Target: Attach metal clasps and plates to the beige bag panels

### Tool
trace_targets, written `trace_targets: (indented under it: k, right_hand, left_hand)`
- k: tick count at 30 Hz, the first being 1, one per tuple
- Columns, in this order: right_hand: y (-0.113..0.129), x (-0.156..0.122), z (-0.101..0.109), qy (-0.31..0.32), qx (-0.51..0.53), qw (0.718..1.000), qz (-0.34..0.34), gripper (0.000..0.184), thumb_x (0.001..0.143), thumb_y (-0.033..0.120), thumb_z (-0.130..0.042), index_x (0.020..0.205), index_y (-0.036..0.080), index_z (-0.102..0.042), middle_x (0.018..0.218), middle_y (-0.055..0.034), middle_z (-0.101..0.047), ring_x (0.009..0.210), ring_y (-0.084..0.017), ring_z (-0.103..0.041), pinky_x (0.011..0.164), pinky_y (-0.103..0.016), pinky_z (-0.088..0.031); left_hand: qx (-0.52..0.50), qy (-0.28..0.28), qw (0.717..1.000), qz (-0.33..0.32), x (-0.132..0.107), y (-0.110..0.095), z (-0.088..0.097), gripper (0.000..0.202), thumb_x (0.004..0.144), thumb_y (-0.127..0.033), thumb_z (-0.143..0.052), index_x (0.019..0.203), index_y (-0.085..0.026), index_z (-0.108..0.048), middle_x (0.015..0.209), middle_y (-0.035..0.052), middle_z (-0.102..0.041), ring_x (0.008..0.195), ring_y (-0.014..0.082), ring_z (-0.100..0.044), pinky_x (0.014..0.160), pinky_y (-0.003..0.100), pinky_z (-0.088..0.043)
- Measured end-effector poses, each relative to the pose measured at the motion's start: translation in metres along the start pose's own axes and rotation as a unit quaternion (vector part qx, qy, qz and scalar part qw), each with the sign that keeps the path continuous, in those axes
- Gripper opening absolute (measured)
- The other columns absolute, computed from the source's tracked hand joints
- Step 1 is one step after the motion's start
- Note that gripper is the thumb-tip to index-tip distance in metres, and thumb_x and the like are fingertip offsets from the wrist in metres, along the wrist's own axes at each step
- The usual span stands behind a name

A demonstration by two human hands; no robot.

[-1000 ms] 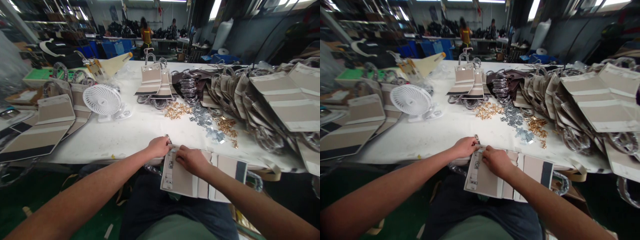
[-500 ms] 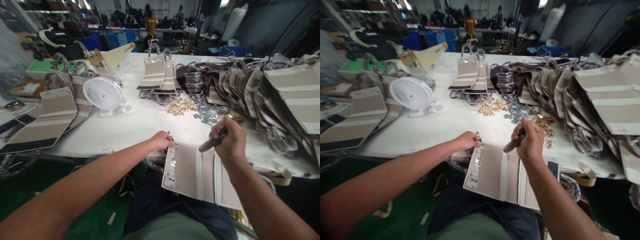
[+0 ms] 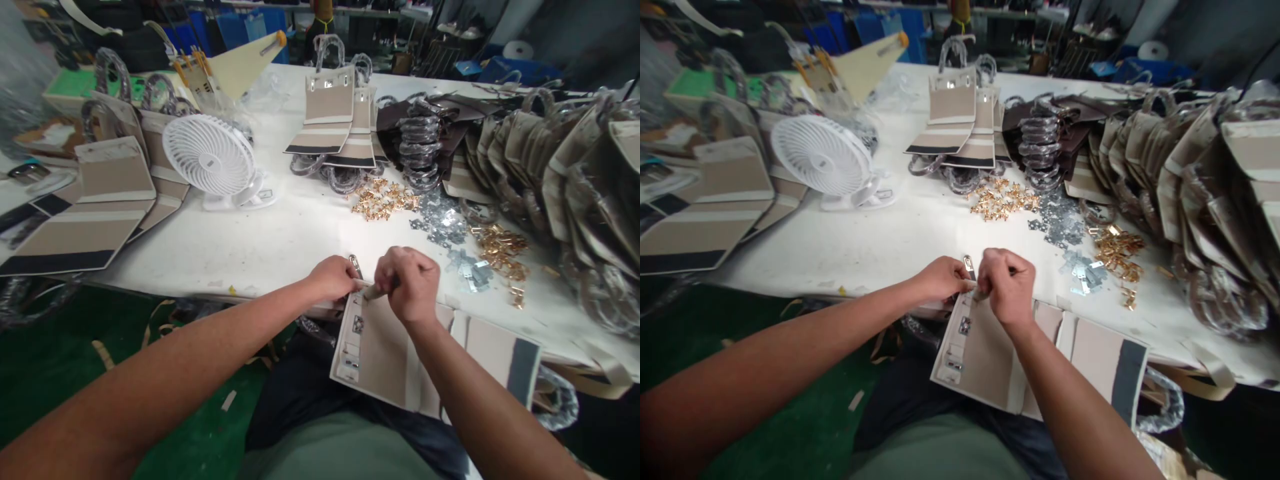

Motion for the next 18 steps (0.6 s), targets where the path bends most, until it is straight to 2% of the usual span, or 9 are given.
trace_targets:
  k: [2, 4, 5, 7, 10, 14, 18]
  right_hand:
    - [0.007, -0.007, -0.027, 0.101, -0.08, 0.992, 0.001, 0.054, 0.096, 0.051, -0.067, 0.054, 0.022, -0.049, 0.053, 0.0024, -0.049, 0.051, -0.012, -0.046, 0.051, -0.027, -0.038]
    - [0.007, -0.01, -0.042, 0.161, -0.124, 0.979, -0.03, 0.055, 0.092, 0.054, -0.072, 0.054, 0.02, -0.052, 0.054, 0.0021, -0.051, 0.053, -0.012, -0.046, 0.052, -0.026, -0.037]
    - [0.005, -0.008, -0.043, 0.161, -0.13, 0.977, -0.053, 0.054, 0.09, 0.056, -0.073, 0.055, 0.02, -0.054, 0.053, 0.0023, -0.051, 0.052, -0.011, -0.045, 0.051, -0.026, -0.036]
    - [0.001, -0.001, -0.037, 0.121, -0.117, 0.981, -0.093, 0.054, 0.089, 0.059, -0.075, 0.056, 0.02, -0.055, 0.051, 0.0028, -0.052, 0.048, -0.011, -0.045, 0.047, -0.026, -0.035]
    - [0.0, 0.013, -0.03, 0.069, -0.08, 0.991, -0.083, 0.056, 0.089, 0.06, -0.075, 0.056, 0.022, -0.05, 0.047, 0.0039, -0.05, 0.042, -0.011, -0.042, 0.044, -0.026, -0.033]
    - [0.0, 0.018, -0.044, 0.105, -0.078, 0.99, -0.057, 0.057, 0.089, 0.061, -0.074, 0.054, 0.022, -0.05, 0.045, 0.0036, -0.049, 0.041, -0.011, -0.043, 0.043, -0.026, -0.034]
    - [0.003, 0.014, -0.057, 0.152, -0.129, 0.978, -0.058, 0.058, 0.092, 0.059, -0.069, 0.052, 0.021, -0.053, 0.046, 0.0024, -0.05, 0.045, -0.011, -0.044, 0.047, -0.026, -0.035]
  left_hand:
    - [0.007, -0.002, 1.0, -0.026, 0.0, -0.004, 0.001, 0.01, 0.078, -0.022, -0.078, 0.07, -0.016, -0.073, 0.06, -0.0006, -0.064, 0.061, 0.0163, -0.063, 0.057, 0.024, -0.045]
    - [0.004, -0.002, 0.999, -0.043, -0.001, -0.006, 0.002, 0.013, 0.075, -0.019, -0.079, 0.066, -0.016, -0.071, 0.06, -0.0005, -0.063, 0.067, 0.017, -0.064, 0.059, 0.023, -0.046]
    - [-0.004, -0.001, 0.999, -0.042, -0.001, -0.005, 0.002, 0.013, 0.075, -0.018, -0.079, 0.066, -0.016, -0.071, 0.06, -0.0005, -0.063, 0.066, 0.017, -0.064, 0.059, 0.023, -0.046]
    - [-0.028, 0.002, 0.999, -0.027, -0.004, -0.002, 0.0, 0.011, 0.077, -0.02, -0.078, 0.069, -0.016, -0.073, 0.057, -0.0008, -0.062, 0.058, 0.0163, -0.062, 0.054, 0.023, -0.047]
    - [-0.07, 0.005, 0.998, 0.001, -0.008, 0.004, -0.003, 0.004, 0.077, -0.019, -0.076, 0.074, -0.016, -0.074, 0.055, -0.0018, -0.061, 0.048, 0.0146, -0.058, 0.048, 0.024, -0.047]
    - [-0.107, 0.018, 0.994, 0.019, -0.009, 0.007, -0.006, 0.008, 0.078, -0.011, -0.072, 0.071, -0.014, -0.072, 0.053, -0.0016, -0.06, 0.046, 0.0136, -0.057, 0.048, 0.023, -0.046]
    - [-0.112, 0.021, 0.993, -0.001, -0.001, 0.009, -0.009, 0.012, 0.08, -0.011, -0.071, 0.068, -0.012, -0.07, 0.053, -0.0005, -0.06, 0.049, 0.0134, -0.058, 0.047, 0.021, -0.041]
Point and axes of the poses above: each hand's wrist, its own x-axis towards the middle knuckle, its own z-axis out of the back of the hand, y = z × x, the point moved 8 cm from there along x, towards the middle knuckle
